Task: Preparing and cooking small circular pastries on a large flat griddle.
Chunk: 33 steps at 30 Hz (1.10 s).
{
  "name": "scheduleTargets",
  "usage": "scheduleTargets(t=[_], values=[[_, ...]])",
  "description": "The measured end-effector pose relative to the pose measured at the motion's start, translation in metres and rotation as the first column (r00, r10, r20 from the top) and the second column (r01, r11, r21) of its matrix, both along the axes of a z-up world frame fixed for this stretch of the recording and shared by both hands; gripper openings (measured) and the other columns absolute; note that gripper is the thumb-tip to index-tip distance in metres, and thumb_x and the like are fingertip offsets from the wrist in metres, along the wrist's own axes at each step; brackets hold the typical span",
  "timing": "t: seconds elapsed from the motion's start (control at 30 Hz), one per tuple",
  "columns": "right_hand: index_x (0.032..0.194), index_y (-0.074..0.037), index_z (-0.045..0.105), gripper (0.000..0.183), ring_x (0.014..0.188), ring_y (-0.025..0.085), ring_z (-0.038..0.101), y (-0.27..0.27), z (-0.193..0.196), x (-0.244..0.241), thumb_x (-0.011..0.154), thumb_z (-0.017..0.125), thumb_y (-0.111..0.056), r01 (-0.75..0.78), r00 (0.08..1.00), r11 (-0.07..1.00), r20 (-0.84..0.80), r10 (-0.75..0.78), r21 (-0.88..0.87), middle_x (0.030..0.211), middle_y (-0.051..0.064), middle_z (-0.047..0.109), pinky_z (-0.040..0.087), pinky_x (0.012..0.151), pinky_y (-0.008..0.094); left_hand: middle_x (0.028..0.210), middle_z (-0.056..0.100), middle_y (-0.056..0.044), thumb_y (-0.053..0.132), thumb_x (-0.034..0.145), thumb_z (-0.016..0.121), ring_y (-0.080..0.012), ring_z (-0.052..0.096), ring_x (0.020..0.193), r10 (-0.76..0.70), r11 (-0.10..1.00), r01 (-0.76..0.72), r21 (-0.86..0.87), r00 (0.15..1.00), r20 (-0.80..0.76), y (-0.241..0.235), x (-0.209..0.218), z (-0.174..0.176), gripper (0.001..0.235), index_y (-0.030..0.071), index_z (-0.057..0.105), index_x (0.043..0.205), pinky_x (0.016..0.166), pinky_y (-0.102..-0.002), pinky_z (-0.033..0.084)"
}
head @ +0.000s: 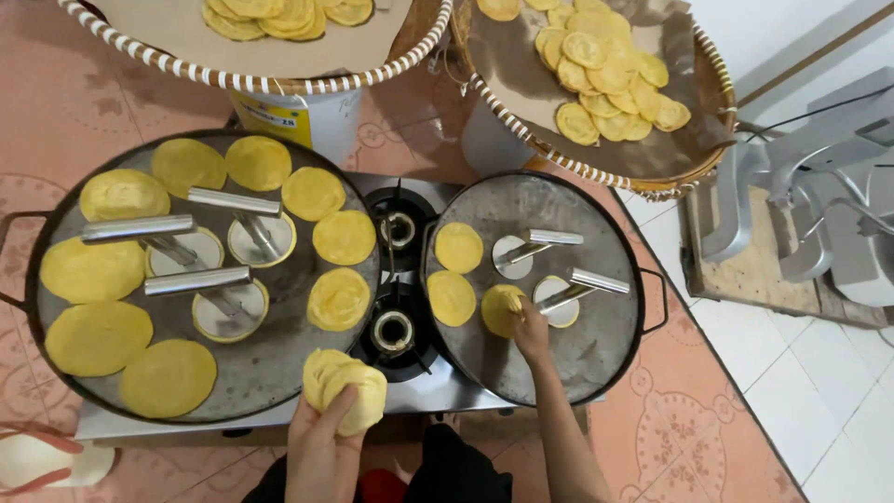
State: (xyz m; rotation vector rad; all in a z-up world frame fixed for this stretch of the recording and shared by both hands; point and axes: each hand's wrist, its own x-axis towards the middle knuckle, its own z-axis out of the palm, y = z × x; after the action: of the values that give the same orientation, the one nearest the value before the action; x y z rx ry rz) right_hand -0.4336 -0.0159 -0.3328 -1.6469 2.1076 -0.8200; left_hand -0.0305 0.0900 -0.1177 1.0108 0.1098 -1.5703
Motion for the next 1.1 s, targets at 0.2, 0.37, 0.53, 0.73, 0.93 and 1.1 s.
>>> scheduleTargets(t=[0.2, 0.37, 0.53, 0.73, 0.93, 1.1], values=[[0.125, -0.010, 0.065, 0.042, 0.087, 0.042, 0.070, 0.048, 0.027, 0.038, 0.083, 0.063, -0.007, -0.099, 0.993, 0.995, -0.065, 0.100, 0.014, 0.097, 0.024, 0.072, 0.053, 0.073, 0.048, 0.126, 0.066, -0.009, -0.002, 0.092, 0.058, -0.0215, 0.066, 0.113, -0.034, 0.995, 0.042, -0.087, 0.996, 0.085, -0.043, 0.003, 0.041, 0.049, 0.004, 0.052, 0.141, 0.095, -0.038, 0.054], [0.130, -0.012, 0.066, 0.046, 0.081, 0.038, 0.071, 0.077, 0.064, 0.070, 0.086, 0.055, -0.001, -0.008, 0.993, 0.942, 0.117, -0.033, 0.335, 0.091, 0.024, 0.071, 0.054, 0.074, 0.043, 0.129, 0.065, -0.009, -0.003, 0.091, 0.059, -0.0198, 0.065, 0.114, -0.054, 0.978, 0.073, -0.195, 0.993, 0.102, -0.064, -0.005, 0.051, 0.051, 0.003, 0.051, 0.141, 0.096, -0.035, 0.053], [0.121, -0.007, 0.066, 0.036, 0.087, 0.033, 0.075, 0.061, 0.074, 0.076, 0.087, 0.059, -0.001, -0.080, 0.964, 0.988, 0.261, 0.042, 0.135, 0.101, 0.020, 0.076, 0.056, 0.073, 0.039, 0.128, 0.064, -0.009, -0.003, 0.092, 0.060, -0.0199, 0.065, 0.114, -0.083, 0.967, 0.101, -0.233, 0.993, 0.084, -0.073, -0.019, 0.039, 0.049, 0.002, 0.051, 0.140, 0.097, -0.036, 0.053], [0.126, -0.007, 0.068, 0.036, 0.077, 0.028, 0.067, 0.064, 0.043, 0.066, 0.091, 0.061, -0.001, -0.052, 0.964, 0.963, 0.264, -0.021, 0.264, 0.084, 0.022, 0.070, 0.054, 0.072, 0.037, 0.126, 0.065, -0.009, -0.003, 0.092, 0.060, -0.0192, 0.065, 0.113, -0.104, 0.962, 0.117, -0.246, 0.992, 0.065, -0.074, -0.025, 0.039, 0.049, 0.001, 0.052, 0.140, 0.098, -0.035, 0.053], [0.124, -0.007, 0.067, 0.036, 0.079, 0.016, 0.069, 0.056, 0.057, 0.074, 0.090, 0.061, -0.001, -0.066, 0.949, 0.970, 0.314, -0.010, 0.233, 0.094, 0.012, 0.075, 0.055, 0.073, 0.031, 0.125, 0.065, -0.009, -0.003, 0.091, 0.061, -0.0197, 0.065, 0.113, -0.109, 0.969, 0.117, -0.216, 0.993, 0.048, -0.072, -0.024, 0.047, 0.049, 0.001, 0.051, 0.139, 0.097, -0.036, 0.052], [0.120, 0.000, 0.068, 0.032, 0.087, 0.017, 0.071, 0.051, 0.052, 0.062, 0.090, 0.059, 0.001, -0.001, 0.793, 0.983, 0.599, -0.111, 0.184, 0.101, 0.009, 0.075, 0.058, 0.078, 0.032, 0.124, 0.066, -0.010, 0.000, 0.092, 0.061, -0.0206, 0.067, 0.112, -0.118, 0.977, 0.114, -0.180, 0.993, -0.014, -0.072, -0.023, 0.052, 0.048, 0.001, 0.052, 0.139, 0.096, -0.037, 0.054]])
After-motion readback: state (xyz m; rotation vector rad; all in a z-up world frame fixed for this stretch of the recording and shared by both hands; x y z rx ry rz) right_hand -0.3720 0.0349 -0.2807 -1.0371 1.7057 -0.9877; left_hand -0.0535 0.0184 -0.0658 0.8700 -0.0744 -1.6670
